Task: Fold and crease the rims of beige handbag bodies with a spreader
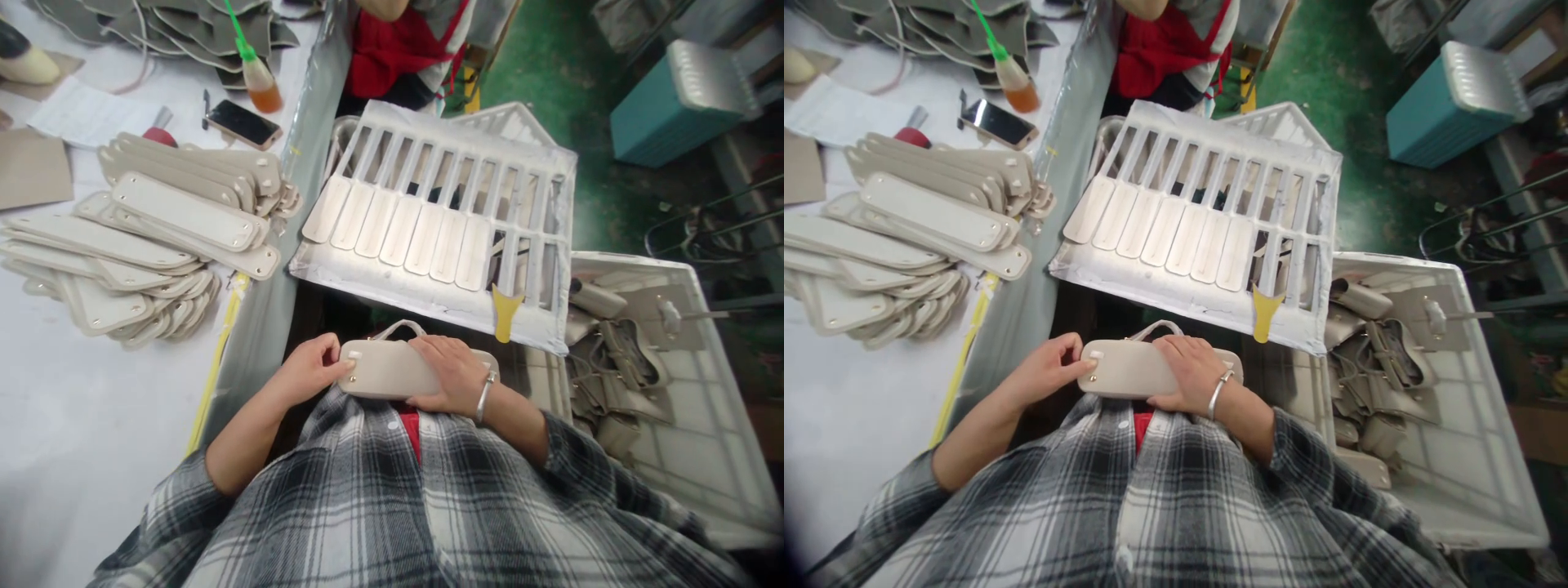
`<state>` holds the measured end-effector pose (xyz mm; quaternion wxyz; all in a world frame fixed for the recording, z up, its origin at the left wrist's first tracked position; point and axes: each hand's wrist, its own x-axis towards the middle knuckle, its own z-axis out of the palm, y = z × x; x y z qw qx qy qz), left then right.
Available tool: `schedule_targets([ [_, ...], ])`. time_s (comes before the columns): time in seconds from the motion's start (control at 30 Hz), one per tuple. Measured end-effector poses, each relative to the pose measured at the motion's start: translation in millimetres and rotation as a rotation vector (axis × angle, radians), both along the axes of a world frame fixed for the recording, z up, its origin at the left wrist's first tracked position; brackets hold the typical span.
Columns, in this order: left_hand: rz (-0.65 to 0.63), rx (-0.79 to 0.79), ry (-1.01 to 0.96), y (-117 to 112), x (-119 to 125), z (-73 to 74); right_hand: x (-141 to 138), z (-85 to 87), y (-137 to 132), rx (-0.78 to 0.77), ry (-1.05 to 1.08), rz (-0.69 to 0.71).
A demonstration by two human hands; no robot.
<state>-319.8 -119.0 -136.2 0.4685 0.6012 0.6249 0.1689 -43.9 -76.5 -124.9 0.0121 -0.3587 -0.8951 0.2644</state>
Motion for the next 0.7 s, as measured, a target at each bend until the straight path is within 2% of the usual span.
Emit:
schedule_targets([
  [0.17,-0.209,0.060,0.337,16,5,29.0,-5,2.5,-2,-0.012,0.007,-0.030],
  [0.33,-0.344,0.372,0.542,14,33,49.3,-1,2.5,-4,0.015,-0.003,-0.026],
  [0.43,-0.489,0.483,0.462,11,54,45.2,0,2.3,-5,0.024,-0.022,-0.035],
  [0.53,-0.612,0.482,0.439,8,69,29.1,-2,3.2,-6,0.013,-0.019,-0.032],
  [0.63,-0.602,0.458,0.523,7,74,15.2,-3,2.6,-5,0.010,-0.004,-0.023],
  [0.7,-0.590,0.455,0.542,6,73,12.4,2,0.2,-4,0.021,-0.003,-0.004],
])
